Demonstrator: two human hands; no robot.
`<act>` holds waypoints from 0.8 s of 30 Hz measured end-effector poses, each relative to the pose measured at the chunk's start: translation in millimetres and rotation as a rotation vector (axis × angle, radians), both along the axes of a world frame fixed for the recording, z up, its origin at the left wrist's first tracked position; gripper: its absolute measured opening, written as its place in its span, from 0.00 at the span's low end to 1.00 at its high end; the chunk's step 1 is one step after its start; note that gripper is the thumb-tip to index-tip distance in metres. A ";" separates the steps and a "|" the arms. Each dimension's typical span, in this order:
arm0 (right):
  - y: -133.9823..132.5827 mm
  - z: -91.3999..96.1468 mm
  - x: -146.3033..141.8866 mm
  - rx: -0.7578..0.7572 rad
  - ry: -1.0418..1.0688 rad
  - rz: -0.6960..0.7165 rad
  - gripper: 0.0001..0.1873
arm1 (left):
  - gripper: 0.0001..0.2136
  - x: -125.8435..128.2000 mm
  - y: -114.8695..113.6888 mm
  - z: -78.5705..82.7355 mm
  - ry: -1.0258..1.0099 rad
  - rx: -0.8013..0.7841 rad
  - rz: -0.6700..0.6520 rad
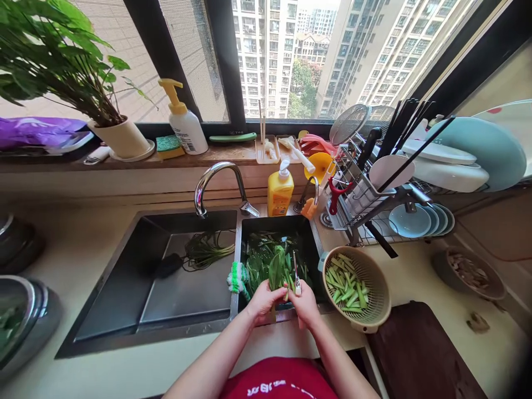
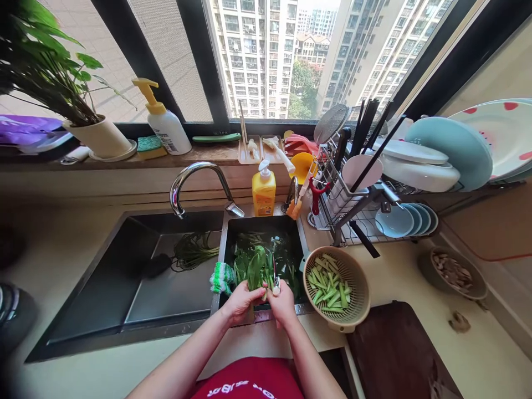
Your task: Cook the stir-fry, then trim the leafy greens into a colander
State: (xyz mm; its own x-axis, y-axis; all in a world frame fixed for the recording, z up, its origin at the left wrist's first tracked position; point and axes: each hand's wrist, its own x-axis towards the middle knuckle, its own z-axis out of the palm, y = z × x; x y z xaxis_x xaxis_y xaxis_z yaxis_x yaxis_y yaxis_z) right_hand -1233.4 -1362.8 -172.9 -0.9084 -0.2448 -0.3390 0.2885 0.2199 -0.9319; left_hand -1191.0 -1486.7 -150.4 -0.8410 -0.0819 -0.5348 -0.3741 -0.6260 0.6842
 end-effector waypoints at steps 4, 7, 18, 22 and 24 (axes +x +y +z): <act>1.6 -0.4 3.4 -0.022 -0.021 0.051 0.13 | 0.16 3.4 -1.7 -7.0 0.029 -0.102 0.006; 1.8 -5.3 7.1 -0.058 -0.051 0.062 0.13 | 0.17 8.0 -4.0 -15.8 0.008 -0.119 -0.043; -5.4 -15.9 11.3 -0.219 -0.108 -0.102 0.13 | 0.17 18.6 8.0 -8.1 0.068 -0.186 -0.081; -9.6 -21.8 13.4 -0.248 -0.149 -0.161 0.13 | 0.18 22.4 14.7 -17.1 0.038 -0.176 -0.036; -10.0 -21.2 14.9 -0.270 -0.191 -0.144 0.13 | 0.19 24.1 16.6 -22.4 0.004 -0.195 0.022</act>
State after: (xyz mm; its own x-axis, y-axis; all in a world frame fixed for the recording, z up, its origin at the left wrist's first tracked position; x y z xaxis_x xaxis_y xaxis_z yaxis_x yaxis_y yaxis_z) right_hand -1218.5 -1372.8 -194.1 -0.8667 -0.2231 -0.4462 0.4728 -0.0820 -0.8774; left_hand -1166.9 -1470.1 -172.9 -0.8398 -0.2023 -0.5038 -0.3589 -0.4894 0.7948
